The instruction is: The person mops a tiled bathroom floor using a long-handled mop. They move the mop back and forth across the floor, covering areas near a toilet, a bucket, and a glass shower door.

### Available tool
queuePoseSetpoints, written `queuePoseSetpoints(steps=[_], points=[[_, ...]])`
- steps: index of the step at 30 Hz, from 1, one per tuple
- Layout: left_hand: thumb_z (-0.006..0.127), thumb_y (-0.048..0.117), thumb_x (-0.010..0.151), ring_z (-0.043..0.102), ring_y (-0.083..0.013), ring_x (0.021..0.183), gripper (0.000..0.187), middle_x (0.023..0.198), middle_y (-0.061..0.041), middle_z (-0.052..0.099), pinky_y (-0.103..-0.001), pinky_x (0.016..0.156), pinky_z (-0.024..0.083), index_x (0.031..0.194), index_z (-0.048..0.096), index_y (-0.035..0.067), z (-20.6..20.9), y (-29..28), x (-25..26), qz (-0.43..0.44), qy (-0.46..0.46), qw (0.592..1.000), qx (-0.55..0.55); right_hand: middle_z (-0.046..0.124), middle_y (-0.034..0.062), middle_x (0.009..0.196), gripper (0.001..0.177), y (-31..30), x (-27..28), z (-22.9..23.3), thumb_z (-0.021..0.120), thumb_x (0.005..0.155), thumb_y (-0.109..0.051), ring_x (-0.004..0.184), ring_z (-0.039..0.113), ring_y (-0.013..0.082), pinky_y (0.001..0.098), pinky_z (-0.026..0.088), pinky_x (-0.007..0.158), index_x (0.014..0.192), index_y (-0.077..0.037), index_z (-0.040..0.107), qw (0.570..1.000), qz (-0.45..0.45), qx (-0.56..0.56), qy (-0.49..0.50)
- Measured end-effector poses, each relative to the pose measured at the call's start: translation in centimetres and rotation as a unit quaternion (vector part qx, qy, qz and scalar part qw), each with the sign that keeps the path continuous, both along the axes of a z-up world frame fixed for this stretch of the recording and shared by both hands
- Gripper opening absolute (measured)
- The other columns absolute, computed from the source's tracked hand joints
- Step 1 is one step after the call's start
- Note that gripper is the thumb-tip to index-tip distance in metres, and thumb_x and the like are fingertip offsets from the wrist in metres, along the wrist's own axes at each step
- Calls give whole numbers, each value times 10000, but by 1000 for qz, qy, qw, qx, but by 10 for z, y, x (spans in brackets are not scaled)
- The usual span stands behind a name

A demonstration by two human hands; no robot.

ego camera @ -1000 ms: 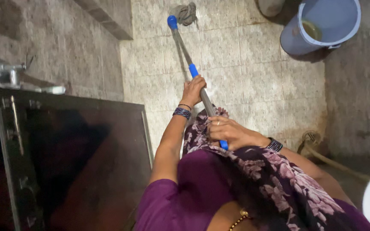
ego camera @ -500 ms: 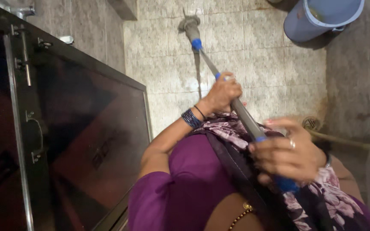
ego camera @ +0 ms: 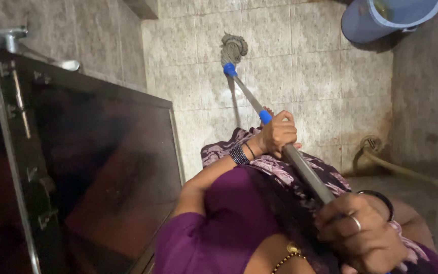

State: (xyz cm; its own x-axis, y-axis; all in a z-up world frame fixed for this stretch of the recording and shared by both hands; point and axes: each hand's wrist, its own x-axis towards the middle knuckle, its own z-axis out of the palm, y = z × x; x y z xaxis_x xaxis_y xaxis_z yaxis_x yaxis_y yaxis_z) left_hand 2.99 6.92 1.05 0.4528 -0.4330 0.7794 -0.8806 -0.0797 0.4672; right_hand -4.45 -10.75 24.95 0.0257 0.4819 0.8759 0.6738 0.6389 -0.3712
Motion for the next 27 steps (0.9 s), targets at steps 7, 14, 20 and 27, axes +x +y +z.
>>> queuePoseSetpoints(steps=[7,14,20,27], points=[[690,257,807,565,-230,594,327,584,-44,520,-421,830,476,596,484,115,-28,21,87,91,40,995,23,665,76,769,254,-8,84,-26,679,985,-127,780,722,290,545,584,832,763,-109,556,991,-34,-129,-10],[673,179,788,631,-280,850,158,782,-79,576,-451,956,437,786,551,79,-63,71,175,185,86,969,138,696,55,871,154,30,165,-114,733,746,-225,878,675,247,438,482,938,836,-111,684,976,-1,-181,123],[739,131,652,587,-271,1217,309,1286,-113,643,-500,928,423,951,669,109,-125,117,184,301,164,883,320,701,37,967,148,65,163,-169,773,757,-144,1106,656,213,539,289,1219,872,-118,684,903,-78,-419,50],[753,134,738,530,-323,1324,274,1324,-101,628,-529,883,464,1005,699,170,-125,101,136,322,216,881,272,709,39,1000,112,49,121,-163,748,830,-147,1222,631,221,539,268,1226,920,-104,696,905,-105,-410,50]])
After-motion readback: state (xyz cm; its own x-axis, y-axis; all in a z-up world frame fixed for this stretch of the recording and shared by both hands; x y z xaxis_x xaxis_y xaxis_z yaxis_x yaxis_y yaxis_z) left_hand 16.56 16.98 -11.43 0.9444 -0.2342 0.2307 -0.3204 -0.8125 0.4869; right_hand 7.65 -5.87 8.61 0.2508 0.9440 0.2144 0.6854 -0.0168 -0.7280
